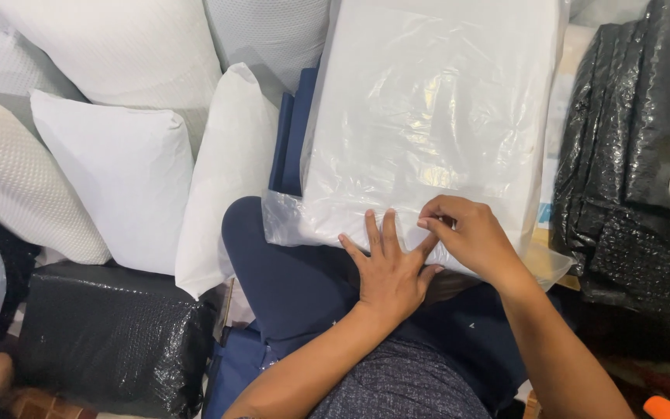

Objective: Cleaning a pillow with a lint roller and then placing it into a plastic bag for packaging.

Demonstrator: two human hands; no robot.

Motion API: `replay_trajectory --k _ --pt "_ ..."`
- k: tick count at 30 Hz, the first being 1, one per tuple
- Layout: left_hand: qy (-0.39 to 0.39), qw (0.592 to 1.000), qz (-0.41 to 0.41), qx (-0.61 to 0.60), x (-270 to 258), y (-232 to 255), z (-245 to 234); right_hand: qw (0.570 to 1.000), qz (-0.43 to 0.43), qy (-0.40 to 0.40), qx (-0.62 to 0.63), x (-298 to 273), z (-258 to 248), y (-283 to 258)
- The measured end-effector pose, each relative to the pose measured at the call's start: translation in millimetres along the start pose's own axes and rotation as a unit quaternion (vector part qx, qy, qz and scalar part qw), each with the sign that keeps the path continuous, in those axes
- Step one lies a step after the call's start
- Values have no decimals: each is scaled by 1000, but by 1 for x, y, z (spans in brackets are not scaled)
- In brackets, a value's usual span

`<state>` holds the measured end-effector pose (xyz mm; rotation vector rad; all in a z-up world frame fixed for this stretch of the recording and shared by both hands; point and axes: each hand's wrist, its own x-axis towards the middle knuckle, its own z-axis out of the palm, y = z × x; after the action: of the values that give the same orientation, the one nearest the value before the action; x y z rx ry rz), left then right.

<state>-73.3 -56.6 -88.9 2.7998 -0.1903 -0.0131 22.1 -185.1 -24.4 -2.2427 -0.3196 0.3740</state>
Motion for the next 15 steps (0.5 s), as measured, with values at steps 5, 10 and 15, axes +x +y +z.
replay_trajectory --k 5,10,15 --pt "-20 1000 -9 -21 0 -1 2 990 15 -62 -125 9 5 -5" --pt "-17 999 -14 -25 0 -1 3 986 20 -73 -151 14 6 -9" --pt "-6 1000 -14 -26 1 -1 5 981 25 -81 -177 16 7 -14"
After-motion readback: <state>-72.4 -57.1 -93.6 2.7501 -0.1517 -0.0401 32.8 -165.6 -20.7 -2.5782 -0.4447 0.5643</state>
